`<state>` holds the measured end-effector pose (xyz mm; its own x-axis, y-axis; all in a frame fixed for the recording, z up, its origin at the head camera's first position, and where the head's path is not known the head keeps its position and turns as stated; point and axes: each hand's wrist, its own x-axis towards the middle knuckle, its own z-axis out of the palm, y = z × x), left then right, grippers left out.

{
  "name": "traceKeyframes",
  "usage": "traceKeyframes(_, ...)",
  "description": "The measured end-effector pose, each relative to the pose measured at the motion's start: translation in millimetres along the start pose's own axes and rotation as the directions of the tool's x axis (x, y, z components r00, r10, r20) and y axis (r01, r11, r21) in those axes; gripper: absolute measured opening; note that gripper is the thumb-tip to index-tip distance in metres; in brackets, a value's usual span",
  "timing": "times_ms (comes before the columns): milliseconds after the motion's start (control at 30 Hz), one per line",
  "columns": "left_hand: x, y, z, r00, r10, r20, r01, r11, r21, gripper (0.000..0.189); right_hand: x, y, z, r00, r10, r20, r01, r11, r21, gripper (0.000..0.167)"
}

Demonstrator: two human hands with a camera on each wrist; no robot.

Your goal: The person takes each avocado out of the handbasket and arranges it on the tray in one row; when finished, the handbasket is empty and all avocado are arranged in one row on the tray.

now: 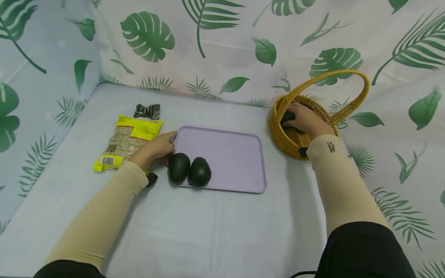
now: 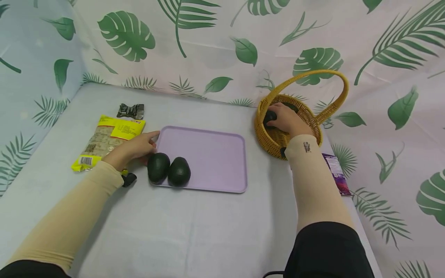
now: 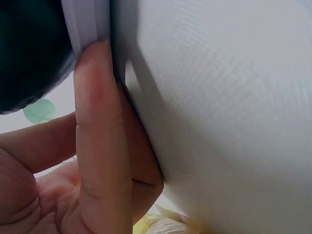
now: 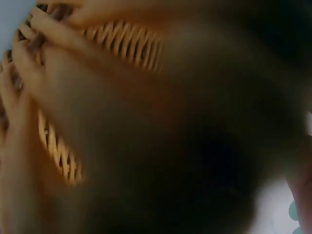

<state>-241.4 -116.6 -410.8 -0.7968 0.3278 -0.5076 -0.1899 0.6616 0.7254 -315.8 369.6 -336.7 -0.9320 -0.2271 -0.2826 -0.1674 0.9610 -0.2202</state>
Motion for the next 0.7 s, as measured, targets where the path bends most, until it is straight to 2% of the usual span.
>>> traceKeyframes(133, -0.2, 0.4, 0.1, 1.0, 0.0, 0.001, 0.0, 1.0, 0.006, 0.075, 2.1, -0.6, 0.6, 0.999, 0.033, 0.025, -0.033, 0.999, -0.026, 0.067)
traceKeyframes(367, 0.2, 0.4, -0.2, 1.0, 0.013, -0.001, -0.013, 1.0, 0.009, 0.076, -1.4, -0.1, 3.1, 0.99, 0.121, 0.071, -0.12, 0.993, -0.011, 0.072)
traceKeyframes(533, 0.0, 0.1, -0.2, 1.0, 0.015, -0.006, -0.014, 1.0, 0.011, 0.076, -5.2, -1.2, 4.4, 0.986, 0.146, 0.081, -0.148, 0.989, 0.013, 0.076)
traceKeyframes(700, 0.0, -0.4, -0.5, 1.0, 0.014, -0.005, -0.014, 1.0, 0.012, 0.076, -5.9, -3.7, 5.3, 0.987, 0.138, 0.081, -0.141, 0.989, 0.035, 0.078)
